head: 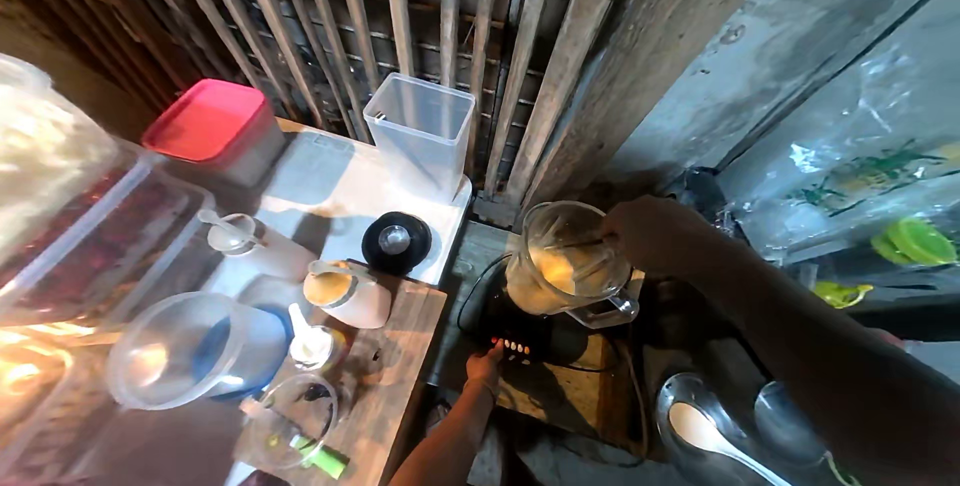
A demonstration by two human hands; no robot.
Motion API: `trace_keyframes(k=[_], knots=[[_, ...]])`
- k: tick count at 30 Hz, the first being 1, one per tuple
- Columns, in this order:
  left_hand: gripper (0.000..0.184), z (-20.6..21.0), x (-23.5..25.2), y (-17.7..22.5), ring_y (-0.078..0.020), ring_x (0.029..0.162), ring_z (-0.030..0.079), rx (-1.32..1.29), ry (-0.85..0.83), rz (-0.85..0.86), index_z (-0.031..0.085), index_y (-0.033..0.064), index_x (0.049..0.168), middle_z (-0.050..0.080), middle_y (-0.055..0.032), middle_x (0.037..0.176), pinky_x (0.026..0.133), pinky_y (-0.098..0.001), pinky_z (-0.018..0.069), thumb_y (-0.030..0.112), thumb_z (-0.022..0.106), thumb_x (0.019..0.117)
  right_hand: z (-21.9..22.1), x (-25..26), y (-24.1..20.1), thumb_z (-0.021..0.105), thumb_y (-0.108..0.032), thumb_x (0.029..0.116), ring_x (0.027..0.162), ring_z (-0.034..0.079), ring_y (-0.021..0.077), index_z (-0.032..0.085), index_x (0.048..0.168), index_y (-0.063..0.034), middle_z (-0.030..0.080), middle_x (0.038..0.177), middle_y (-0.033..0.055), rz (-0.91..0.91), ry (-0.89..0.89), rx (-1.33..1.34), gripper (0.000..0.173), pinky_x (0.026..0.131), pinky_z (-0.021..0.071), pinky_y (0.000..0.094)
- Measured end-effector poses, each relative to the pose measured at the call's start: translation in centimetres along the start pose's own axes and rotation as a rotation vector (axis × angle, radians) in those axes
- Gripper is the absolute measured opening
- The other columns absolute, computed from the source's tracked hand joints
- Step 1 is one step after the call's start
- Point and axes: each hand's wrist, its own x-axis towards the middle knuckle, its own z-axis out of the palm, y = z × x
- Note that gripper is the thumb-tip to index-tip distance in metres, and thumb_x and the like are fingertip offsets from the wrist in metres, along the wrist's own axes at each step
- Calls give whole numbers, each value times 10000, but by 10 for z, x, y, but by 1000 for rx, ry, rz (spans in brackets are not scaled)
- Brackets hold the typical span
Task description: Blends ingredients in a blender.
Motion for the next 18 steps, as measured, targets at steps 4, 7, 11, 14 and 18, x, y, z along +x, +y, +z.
trace_keyframes(k=[4, 7, 11, 14, 18], knots=[[411, -5, -3, -1, -203, 974, 600, -103, -53, 12, 516, -98, 1309, 624, -207, 1167, 877, -330, 507, 151, 646, 1009, 8, -1, -22, 619, -33, 988, 1115, 632, 459, 644, 1200, 17, 645, 1173, 260, -17, -99, -88, 220, 847, 516, 613], [332, -8, 0, -6, -140, 860, 594, -203, -93, 11, 537, -68, 1274, 633, -135, 1046, 779, -276, 508, 165, 582, 1041, 13, 7, -30, 619, -88, 998, 1134, 622, 427, 681, 1115, 35, 653, 1172, 243, -177, -228, -121, 181, 902, 501, 607], [382, -8, 1, -7, -161, 954, 604, -257, -104, -7, 493, -71, 1338, 626, -169, 1156, 851, -289, 507, 179, 557, 1056, 16, 20, -31, 568, -82, 1029, 1145, 621, 420, 708, 1131, 14, 666, 1167, 239, -234, -71, 42, 199, 938, 486, 593], [400, -8, 0, -6, -182, 1004, 602, -243, -98, -4, 472, -82, 1358, 609, -198, 1223, 886, -301, 500, 174, 548, 1060, 15, 18, -28, 573, -42, 1012, 1128, 633, 450, 674, 1157, 13, 652, 1189, 250, -51, -40, -29, 185, 855, 521, 610], [418, -8, 0, -6, -202, 1065, 608, -231, -108, -5, 473, -89, 1366, 600, -215, 1270, 931, -319, 502, 188, 548, 1062, 15, 10, -31, 602, -91, 1006, 1133, 623, 428, 689, 1144, 16, 653, 1189, 243, -157, -232, -91, 195, 898, 498, 606]])
